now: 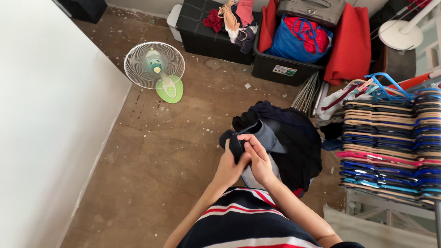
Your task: The person repeatedly picks up garments from a pile on the floor, places them on hangers, and hangs them on a metal drying rack. The person handles shirts, pants, and other clothing items one at a time, using various hangers to organize the laundry.
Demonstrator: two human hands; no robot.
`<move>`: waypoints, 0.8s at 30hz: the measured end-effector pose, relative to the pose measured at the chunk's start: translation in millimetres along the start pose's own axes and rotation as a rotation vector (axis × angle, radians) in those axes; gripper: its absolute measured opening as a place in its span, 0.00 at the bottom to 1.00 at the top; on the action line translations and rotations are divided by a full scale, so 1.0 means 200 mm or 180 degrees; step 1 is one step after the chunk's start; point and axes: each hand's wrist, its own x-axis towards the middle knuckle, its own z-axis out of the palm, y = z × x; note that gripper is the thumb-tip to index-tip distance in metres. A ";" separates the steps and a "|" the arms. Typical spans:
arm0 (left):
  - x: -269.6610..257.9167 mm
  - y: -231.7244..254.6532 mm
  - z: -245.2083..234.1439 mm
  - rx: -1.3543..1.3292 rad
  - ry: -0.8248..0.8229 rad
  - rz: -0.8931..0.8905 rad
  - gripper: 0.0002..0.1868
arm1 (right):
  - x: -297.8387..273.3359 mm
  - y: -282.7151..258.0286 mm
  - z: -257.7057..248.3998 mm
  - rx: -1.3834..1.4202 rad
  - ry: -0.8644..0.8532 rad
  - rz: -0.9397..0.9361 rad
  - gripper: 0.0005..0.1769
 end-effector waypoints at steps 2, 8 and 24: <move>0.02 -0.03 -0.03 0.0212 0.0264 0.0125 0.15 | -0.01 0.00 0.02 -0.0382 0.0151 0.0026 0.15; 0.09 -0.06 -0.11 0.0738 -0.0131 0.1017 0.12 | 0.04 -0.05 -0.07 -0.2371 0.1253 0.0164 0.13; 0.27 0.12 -0.34 0.1860 -0.1596 0.0632 0.13 | 0.02 0.33 -0.34 -0.4216 0.1223 -0.0574 0.10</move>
